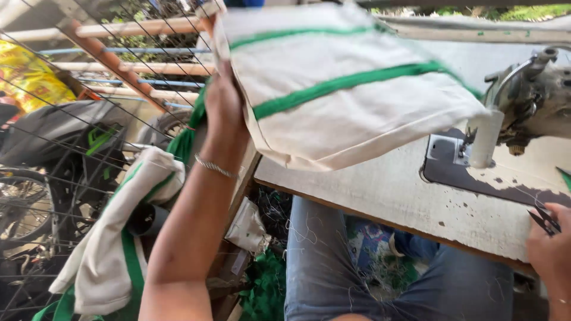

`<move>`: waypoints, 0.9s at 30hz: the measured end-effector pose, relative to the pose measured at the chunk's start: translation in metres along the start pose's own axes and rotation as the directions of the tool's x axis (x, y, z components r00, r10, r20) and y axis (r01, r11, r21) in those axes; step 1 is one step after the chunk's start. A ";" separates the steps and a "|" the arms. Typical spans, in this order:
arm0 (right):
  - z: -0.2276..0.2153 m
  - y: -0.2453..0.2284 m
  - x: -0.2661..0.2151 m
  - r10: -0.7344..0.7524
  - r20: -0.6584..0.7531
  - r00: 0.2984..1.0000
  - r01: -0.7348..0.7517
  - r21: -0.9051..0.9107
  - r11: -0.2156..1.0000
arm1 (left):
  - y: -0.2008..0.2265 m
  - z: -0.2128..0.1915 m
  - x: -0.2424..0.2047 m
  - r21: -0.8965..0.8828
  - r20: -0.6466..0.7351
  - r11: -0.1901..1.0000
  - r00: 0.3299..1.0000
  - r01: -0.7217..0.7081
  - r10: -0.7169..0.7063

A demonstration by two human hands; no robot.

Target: Sewing and finishing a canvas tote bag using an industrial sewing machine and thread snips.

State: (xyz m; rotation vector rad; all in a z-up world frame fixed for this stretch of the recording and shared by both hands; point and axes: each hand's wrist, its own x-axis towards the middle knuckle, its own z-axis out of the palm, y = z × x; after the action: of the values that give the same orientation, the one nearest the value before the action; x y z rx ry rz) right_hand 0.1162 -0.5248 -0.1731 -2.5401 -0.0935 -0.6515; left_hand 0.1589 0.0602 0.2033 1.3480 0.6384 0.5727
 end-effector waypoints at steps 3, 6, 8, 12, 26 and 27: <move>-0.029 -0.040 0.007 0.048 0.023 0.999 -0.045 -0.122 0.992 | -0.106 -0.022 0.001 -0.289 0.185 0.902 0.943 0.322 -0.277; -0.039 -0.060 0.012 -0.039 -0.032 0.999 0.028 -0.275 0.961 | -0.167 -0.052 -0.032 -0.271 0.415 0.843 0.846 0.465 -0.333; -0.048 -0.087 0.019 0.158 0.043 0.987 -0.147 -0.183 0.972 | -0.174 -0.074 -0.067 -0.141 0.285 0.955 0.935 0.261 -0.213; -0.053 -0.107 0.024 0.186 0.091 0.978 -0.163 -0.213 0.963 | -0.206 -0.094 -0.111 -0.130 0.135 0.977 0.980 0.166 -0.148; -0.044 -0.137 0.050 0.146 0.091 0.985 -0.102 -0.374 0.922 | -0.197 -0.096 -0.135 0.123 0.239 0.952 0.923 0.280 -0.303; -0.036 -0.159 0.050 0.151 0.090 0.984 -0.107 -0.372 0.922 | -0.193 -0.096 -0.133 0.128 0.240 0.952 0.923 0.278 -0.302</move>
State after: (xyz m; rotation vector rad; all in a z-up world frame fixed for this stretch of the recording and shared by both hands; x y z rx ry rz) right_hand 0.1152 -0.4076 -0.0495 -2.9125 0.1708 -0.5041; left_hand -0.0006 0.0065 0.0134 1.3543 0.6413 0.1253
